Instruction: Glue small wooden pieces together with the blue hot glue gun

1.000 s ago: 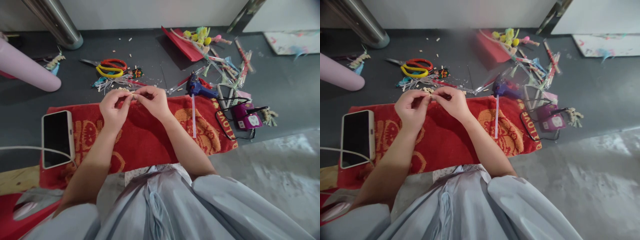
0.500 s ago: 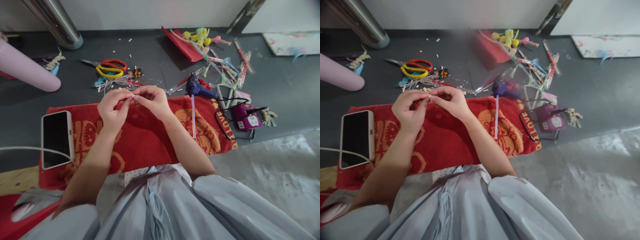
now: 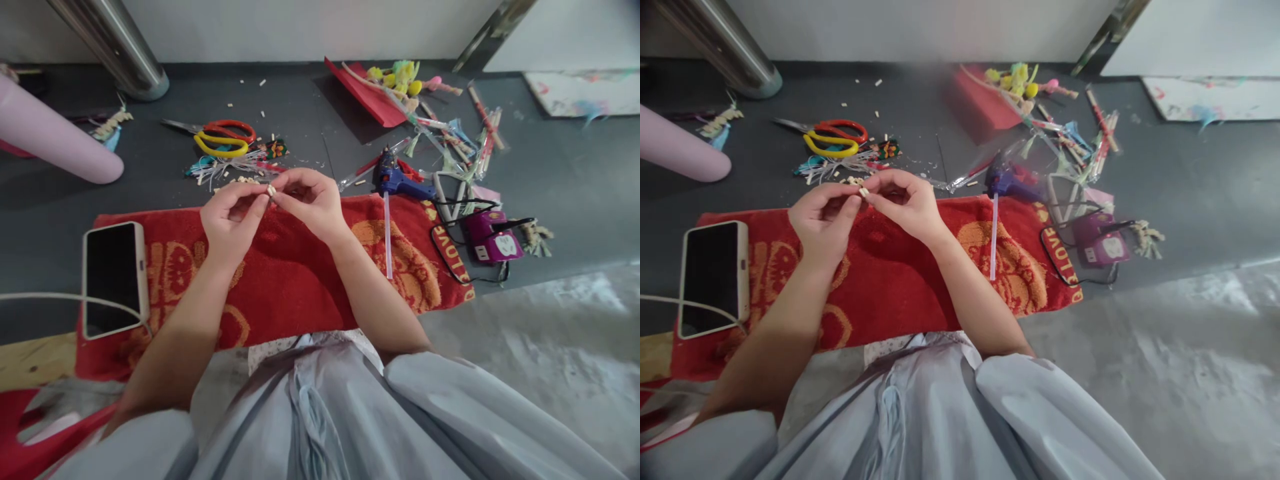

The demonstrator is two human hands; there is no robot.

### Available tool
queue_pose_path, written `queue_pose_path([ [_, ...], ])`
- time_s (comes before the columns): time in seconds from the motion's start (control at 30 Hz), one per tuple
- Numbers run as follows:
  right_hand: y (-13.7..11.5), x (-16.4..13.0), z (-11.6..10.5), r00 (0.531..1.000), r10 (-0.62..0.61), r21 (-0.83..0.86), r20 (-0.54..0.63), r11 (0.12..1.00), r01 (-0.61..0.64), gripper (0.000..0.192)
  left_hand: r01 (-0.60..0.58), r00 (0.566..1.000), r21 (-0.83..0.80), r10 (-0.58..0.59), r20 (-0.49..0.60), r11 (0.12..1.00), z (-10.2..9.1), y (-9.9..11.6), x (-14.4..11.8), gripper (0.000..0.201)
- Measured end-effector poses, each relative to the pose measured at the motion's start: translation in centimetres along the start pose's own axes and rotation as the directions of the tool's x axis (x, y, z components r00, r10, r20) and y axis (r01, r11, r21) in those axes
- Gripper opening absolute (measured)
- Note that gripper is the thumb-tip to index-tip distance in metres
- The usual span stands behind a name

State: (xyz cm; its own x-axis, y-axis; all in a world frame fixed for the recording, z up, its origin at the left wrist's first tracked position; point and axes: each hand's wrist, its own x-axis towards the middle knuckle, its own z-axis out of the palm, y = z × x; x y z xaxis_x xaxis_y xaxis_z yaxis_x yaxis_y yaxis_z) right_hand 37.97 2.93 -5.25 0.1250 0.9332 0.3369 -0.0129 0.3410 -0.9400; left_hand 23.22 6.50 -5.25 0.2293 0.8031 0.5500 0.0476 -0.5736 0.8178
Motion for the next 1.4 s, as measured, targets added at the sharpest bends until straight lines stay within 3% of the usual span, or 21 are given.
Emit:
queue_pose_path([
  [0.17, 0.21, -0.09, -0.08, 0.998, -0.056, -0.055, 0.011, 0.997, 0.057, 0.024, -0.057, 0.998, 0.070, 0.057, 0.001, 0.996, -0.13, -0.18, 0.26, 0.015],
  [0.53, 0.13, 0.11, -0.52, 0.993, -0.118, -0.177, 0.024, 0.977, 0.121, 0.027, -0.175, 0.984, 0.078, 0.176, -0.003, 0.981, -0.27, 0.16, 0.38, 0.007],
  [0.7, 0.10, 0.17, -0.61, 0.984, -0.178, -0.210, 0.023, 0.961, 0.179, 0.027, -0.211, 0.977, 0.173, 0.213, 0.008, 0.962, -0.46, 0.13, 0.45, 0.006],
  [1.0, 0.05, 0.10, -0.37, 0.996, -0.080, -0.112, 0.049, 0.990, 0.085, 0.034, -0.225, 0.974, 0.118, 0.224, 0.024, 0.967, -0.38, 0.09, 0.46, 0.009],
  [1.2, 0.12, 0.18, -0.27, 0.999, -0.011, -0.046, 0.043, 0.999, 0.013, 0.039, -0.132, 0.991, 0.157, 0.127, 0.040, 0.979, -0.38, -0.10, 0.47, 0.014],
  [1.4, 0.54, 0.14, -0.36, 0.999, 0.034, 0.012, 0.030, 0.999, -0.034, 0.043, -0.019, 1.000, 0.083, 0.019, -0.009, 0.996, -0.10, -0.52, 0.19, 0.019],
])
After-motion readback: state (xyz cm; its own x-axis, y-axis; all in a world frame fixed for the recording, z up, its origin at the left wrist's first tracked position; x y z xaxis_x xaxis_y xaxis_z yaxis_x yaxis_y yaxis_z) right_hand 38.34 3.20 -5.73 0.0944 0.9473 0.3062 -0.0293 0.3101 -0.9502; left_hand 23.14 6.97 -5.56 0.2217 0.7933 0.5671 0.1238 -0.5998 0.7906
